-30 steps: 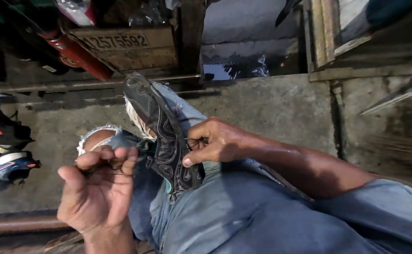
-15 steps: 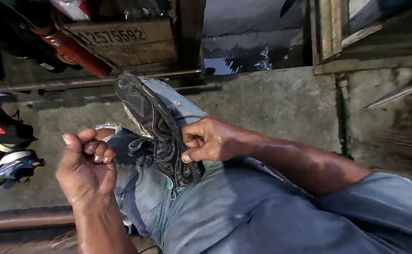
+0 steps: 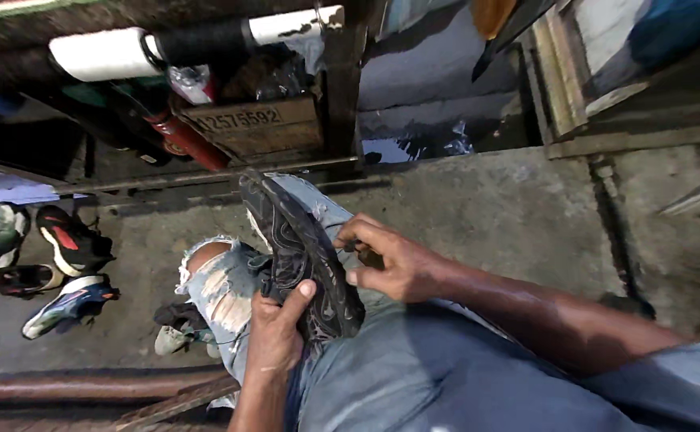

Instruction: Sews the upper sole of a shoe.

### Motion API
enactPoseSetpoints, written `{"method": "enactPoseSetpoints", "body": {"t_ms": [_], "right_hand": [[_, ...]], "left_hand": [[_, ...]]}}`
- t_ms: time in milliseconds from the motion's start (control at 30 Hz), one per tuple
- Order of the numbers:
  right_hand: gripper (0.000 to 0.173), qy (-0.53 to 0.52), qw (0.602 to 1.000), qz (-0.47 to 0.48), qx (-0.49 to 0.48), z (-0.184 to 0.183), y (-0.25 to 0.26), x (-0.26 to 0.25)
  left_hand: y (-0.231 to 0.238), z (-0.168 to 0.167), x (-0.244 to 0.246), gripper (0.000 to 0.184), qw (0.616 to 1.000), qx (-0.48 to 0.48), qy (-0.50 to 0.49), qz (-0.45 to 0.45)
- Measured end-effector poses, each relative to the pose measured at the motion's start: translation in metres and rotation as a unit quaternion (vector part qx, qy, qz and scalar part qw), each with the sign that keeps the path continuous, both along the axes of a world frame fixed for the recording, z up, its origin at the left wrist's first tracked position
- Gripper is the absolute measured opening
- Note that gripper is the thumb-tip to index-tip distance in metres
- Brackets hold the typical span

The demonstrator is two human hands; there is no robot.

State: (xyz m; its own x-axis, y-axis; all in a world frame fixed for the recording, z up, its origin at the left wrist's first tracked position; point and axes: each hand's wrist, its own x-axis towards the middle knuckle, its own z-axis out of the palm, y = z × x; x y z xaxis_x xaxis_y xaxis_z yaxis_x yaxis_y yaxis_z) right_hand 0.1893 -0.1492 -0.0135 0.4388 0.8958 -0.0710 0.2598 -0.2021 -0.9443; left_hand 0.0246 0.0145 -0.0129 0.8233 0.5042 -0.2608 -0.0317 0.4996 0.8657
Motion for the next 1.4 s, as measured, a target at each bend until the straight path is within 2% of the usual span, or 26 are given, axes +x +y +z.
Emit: {"method": "enactPoseSetpoints", "body": {"t_ms": [133,233,433,633,800,1000,1133,1400], "right_hand": [[0.034,-0.041,0.999,-0.003,0.004,-0.001,-0.017,-0.004],[0.038,-0.128,0.992,0.014,0.012,0.012,-0.022,-0.003],[0.031,-0.215,0.976,0.031,0.030,0.021,-0.017,-0.002],[0.031,-0.209,0.977,0.045,0.004,0.022,-0.013,0.000],[0.030,-0.255,0.966,0.046,-0.018,0.034,-0.012,0.000],[0.028,-0.343,0.931,0.074,-0.105,0.060,-0.009,0.002],[0.019,-0.348,0.913,0.130,-0.165,0.075,-0.002,0.012],[0.017,-0.334,0.921,0.152,-0.128,0.062,0.010,0.024]], "left_hand": [[-0.005,-0.002,-0.002,0.032,1.000,-0.027,0.000,0.006],[-0.008,-0.004,0.000,0.029,1.000,-0.019,-0.007,-0.001],[-0.011,-0.005,0.004,0.024,1.000,0.015,-0.014,-0.012],[-0.011,-0.005,0.005,0.023,1.000,0.021,-0.017,-0.014],[-0.014,-0.005,0.006,0.024,0.998,0.053,-0.014,-0.018],[-0.019,-0.001,0.010,0.028,0.994,0.103,-0.004,-0.032],[-0.020,0.001,0.012,0.020,0.987,0.150,0.018,-0.054],[-0.012,-0.002,0.016,0.014,0.979,0.186,0.027,-0.076]]}}
